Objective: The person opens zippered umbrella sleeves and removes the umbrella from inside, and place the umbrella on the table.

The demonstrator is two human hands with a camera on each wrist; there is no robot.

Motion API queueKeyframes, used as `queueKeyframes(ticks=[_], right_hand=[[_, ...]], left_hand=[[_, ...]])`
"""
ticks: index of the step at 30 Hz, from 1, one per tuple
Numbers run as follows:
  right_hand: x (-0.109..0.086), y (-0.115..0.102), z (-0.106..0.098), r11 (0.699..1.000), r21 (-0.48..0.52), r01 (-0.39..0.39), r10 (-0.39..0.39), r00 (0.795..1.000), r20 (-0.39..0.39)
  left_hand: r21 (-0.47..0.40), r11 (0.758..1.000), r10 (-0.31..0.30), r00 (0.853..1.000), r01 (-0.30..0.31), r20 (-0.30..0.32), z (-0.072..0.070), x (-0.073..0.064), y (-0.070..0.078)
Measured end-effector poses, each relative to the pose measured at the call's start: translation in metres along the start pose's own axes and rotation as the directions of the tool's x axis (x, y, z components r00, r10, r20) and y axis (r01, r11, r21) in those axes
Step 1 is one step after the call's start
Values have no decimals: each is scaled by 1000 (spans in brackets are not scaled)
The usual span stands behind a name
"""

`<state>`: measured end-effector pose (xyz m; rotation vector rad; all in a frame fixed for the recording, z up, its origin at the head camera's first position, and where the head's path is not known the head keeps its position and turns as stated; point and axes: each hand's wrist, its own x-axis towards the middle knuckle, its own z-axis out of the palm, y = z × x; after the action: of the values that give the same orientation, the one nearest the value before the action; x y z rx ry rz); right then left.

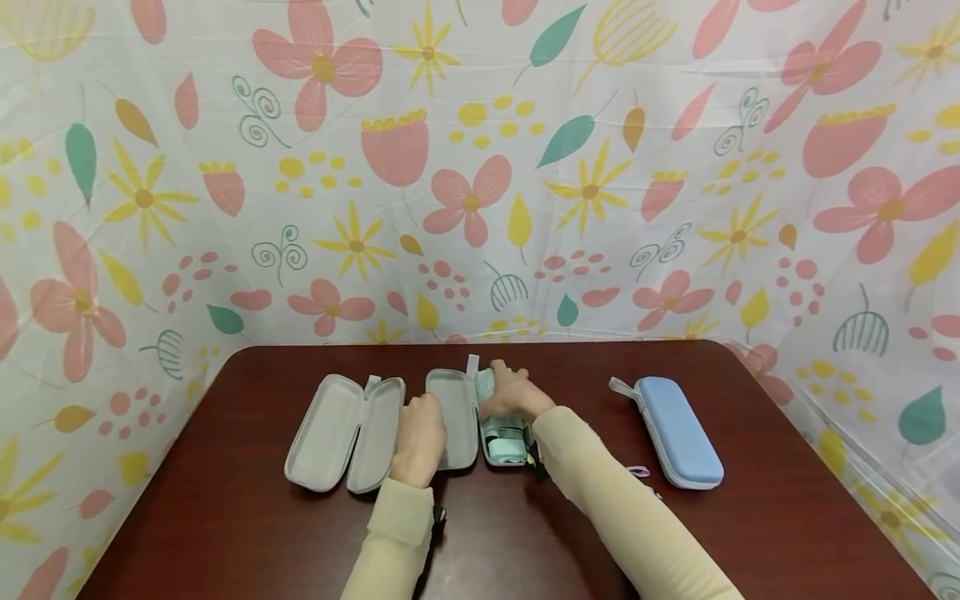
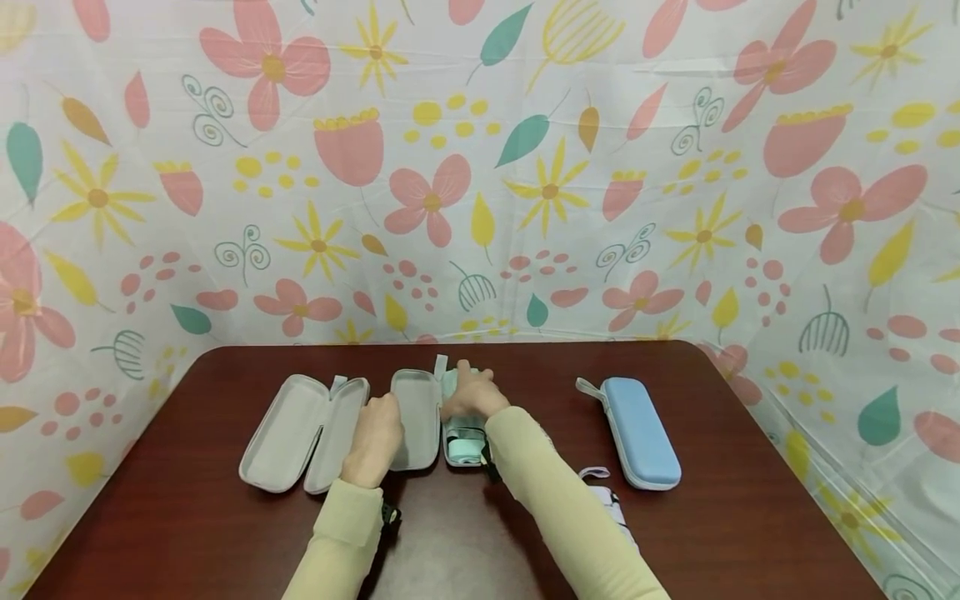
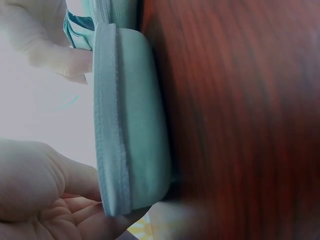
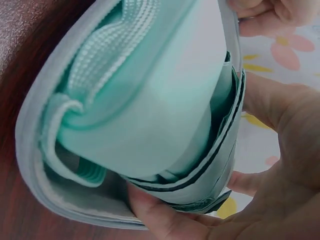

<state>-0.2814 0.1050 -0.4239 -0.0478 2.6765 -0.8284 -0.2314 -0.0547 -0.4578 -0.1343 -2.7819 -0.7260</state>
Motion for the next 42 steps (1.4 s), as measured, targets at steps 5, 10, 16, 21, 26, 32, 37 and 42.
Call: queueKeyframes(ticks=[5, 10, 16, 21, 26, 32, 37, 42], right_hand=[[-1, 5, -1, 999, 42, 1, 0, 1000, -24], [-3, 7, -3, 1000, 19, 13, -12, 999, -52], [-9, 2, -10, 999, -14, 50, -51, 996, -73], [-18, -6, -22, 996, -33, 84, -86, 993, -85], [-30, -13, -30, 996, -50, 74, -78, 994, -78], [-48, -13, -34, 991, -77, 114, -121, 989, -87], [-67, -12, -31, 986, -94, 134, -143, 986, -85], [-86, -8, -22, 983, -102, 154, -163, 983, -80]], left_hand=[[-13, 1000, -6, 1000, 6, 0, 0, 0, 2], [-22, 1000, 7, 1000, -8, -4, 1, 1, 3], [-21, 1000, 19, 1000, -19, -13, 1, 0, 3], [-32, 999, 36, 999, -37, -34, 2, 1, 1], [-77, 997, 19, 1000, -21, -25, 1, 3, 0], [-107, 994, 11, 1000, -11, -6, -4, 3, 3], [-119, 993, 24, 1000, -26, -16, -7, 1, 4], [-125, 992, 18, 1000, -19, -12, -8, 0, 2]])
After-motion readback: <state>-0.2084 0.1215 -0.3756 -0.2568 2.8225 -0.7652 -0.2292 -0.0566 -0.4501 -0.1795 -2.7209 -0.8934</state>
